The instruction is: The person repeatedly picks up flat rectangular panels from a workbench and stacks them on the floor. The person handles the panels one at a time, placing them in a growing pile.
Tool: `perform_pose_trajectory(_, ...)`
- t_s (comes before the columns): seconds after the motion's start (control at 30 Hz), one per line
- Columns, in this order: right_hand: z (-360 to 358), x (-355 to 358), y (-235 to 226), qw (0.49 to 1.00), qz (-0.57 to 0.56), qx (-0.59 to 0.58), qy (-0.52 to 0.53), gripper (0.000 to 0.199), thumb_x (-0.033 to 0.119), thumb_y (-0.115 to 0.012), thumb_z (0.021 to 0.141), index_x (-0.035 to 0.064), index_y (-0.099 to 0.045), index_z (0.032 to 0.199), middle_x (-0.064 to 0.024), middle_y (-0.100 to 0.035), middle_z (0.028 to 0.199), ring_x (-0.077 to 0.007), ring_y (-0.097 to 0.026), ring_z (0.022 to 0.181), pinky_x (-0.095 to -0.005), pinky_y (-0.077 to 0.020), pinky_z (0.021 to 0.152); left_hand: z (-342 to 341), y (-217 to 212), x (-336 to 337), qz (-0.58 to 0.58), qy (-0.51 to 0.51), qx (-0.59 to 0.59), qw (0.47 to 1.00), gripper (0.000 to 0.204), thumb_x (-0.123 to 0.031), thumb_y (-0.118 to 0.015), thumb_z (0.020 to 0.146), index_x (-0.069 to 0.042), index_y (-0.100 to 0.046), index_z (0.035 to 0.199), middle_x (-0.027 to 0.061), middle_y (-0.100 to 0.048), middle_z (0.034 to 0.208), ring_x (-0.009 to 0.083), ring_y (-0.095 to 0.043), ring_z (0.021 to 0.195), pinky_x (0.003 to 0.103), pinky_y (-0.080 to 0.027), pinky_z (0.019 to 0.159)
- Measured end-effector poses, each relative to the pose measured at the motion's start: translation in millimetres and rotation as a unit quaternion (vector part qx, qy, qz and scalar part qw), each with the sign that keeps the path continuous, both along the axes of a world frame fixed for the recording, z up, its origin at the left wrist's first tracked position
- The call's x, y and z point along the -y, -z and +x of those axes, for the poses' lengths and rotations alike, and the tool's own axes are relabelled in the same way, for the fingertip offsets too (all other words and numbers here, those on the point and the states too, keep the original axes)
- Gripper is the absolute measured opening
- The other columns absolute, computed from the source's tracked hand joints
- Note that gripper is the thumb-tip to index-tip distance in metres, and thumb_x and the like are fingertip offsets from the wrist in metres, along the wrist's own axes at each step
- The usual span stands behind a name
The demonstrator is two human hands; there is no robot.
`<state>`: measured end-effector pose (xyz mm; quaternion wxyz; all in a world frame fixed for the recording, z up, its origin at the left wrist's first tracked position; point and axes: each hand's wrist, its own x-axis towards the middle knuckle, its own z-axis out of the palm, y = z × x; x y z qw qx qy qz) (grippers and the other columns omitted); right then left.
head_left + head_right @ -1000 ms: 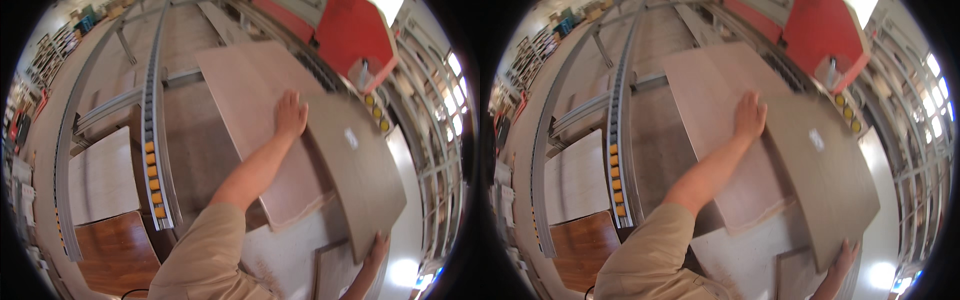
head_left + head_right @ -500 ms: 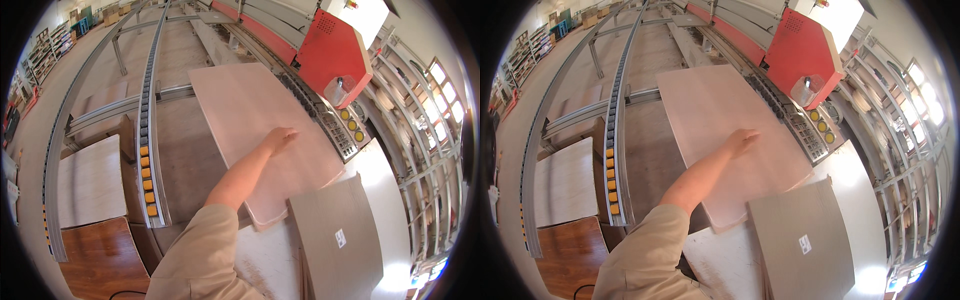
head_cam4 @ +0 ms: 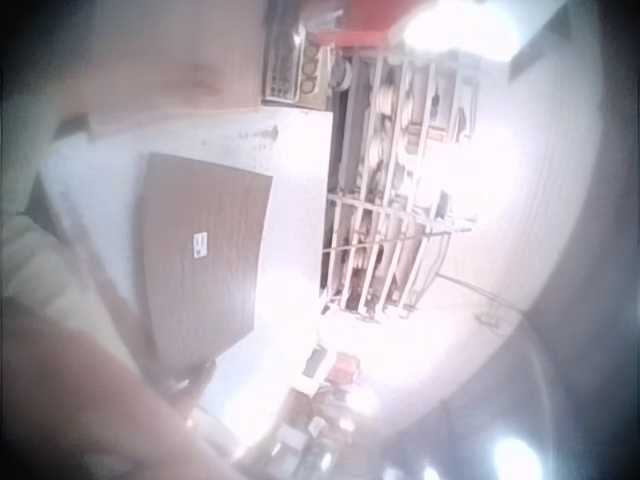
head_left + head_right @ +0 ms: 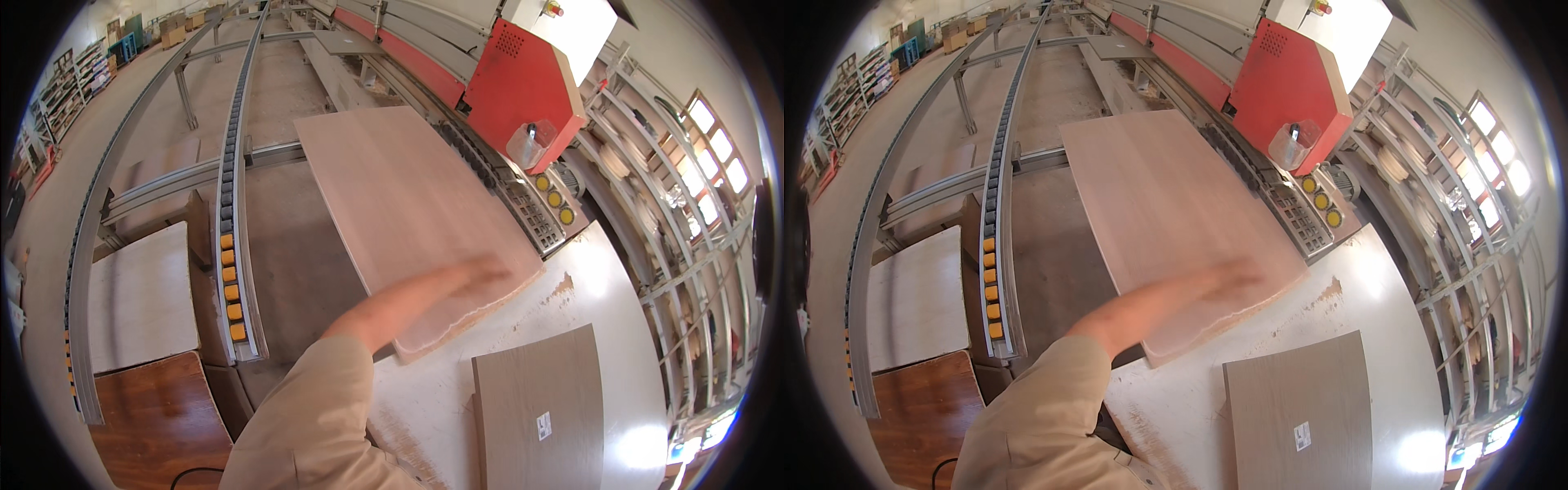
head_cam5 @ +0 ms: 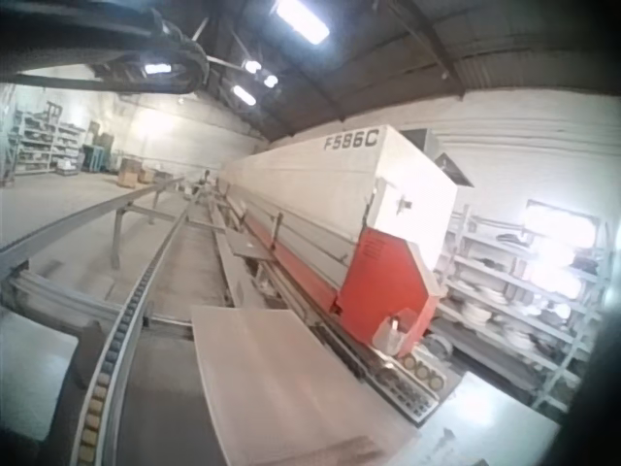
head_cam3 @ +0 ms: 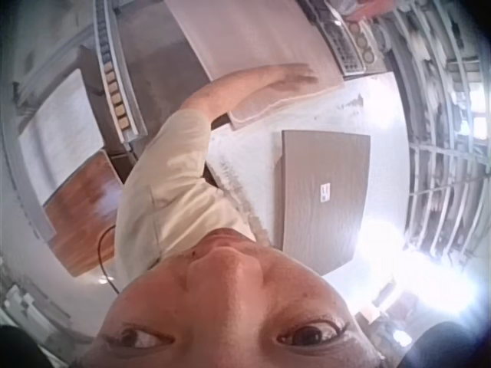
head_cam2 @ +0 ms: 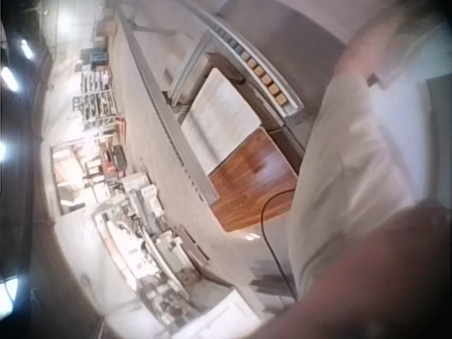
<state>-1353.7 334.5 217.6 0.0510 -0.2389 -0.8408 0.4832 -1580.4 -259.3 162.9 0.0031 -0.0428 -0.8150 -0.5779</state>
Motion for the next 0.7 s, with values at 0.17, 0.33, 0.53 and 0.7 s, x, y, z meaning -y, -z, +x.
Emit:
perform_pose_trajectory(0.17, 4, -37, 12, 0.999, -0.037, -0.014, -0.004, 0.055, 0.026, -0.051, 0.100, 0.0007, -0.037, 0.146, -0.0188, -0.049, 0.140, -0.0302, -0.048, 0.126, -0.0402, -0.0388, 0.107, 2, 0, -121, -0.024, 0.194, 0.006, 0.981, 0.084, -0.061, -0.041, 0.096, 0.003, -0.029, 0.149, 0.0235, -0.027, 0.156, 0.0342, -0.023, 0.146, 0.040, -0.020, 0.119)
perform_pose_trajectory(0.33, 39, -119, 37, 0.984, -0.159, -0.074, -0.034, 0.052, 0.025, -0.048, 0.100, 0.0015, -0.038, 0.145, -0.0172, -0.049, 0.140, -0.0295, -0.050, 0.125, -0.0393, -0.0398, 0.106, 10, 21, -154, 0.099, 0.220, 0.050, 0.969, 0.085, -0.038, -0.070, 0.085, 0.002, -0.031, 0.149, 0.0238, -0.037, 0.151, 0.0308, -0.036, 0.139, 0.041, -0.029, 0.115)
perform_pose_trajectory(0.53, 82, -179, 43, 0.972, -0.216, 0.012, 0.096, 0.059, 0.042, -0.046, 0.099, 0.0044, -0.043, 0.143, -0.0093, -0.050, 0.142, -0.0247, -0.044, 0.131, -0.0375, -0.0310, 0.111, 33, 10, -206, 0.255, 0.246, 0.181, 0.918, 0.081, -0.013, -0.060, 0.085, -0.005, -0.020, 0.154, 0.0163, -0.043, 0.144, 0.0240, -0.045, 0.129, 0.035, -0.035, 0.110)
perform_pose_trajectory(0.7, 81, -155, 19, 0.976, -0.192, 0.028, 0.095, 0.059, 0.030, -0.054, 0.097, 0.0063, -0.034, 0.148, -0.0082, -0.048, 0.141, -0.0232, -0.045, 0.129, -0.0366, -0.0340, 0.109, 43, -8, -211, 0.265, 0.231, 0.209, 0.913, 0.081, -0.011, -0.056, 0.086, -0.008, -0.017, 0.157, 0.0158, -0.040, 0.148, 0.0229, -0.042, 0.132, 0.033, -0.033, 0.110)
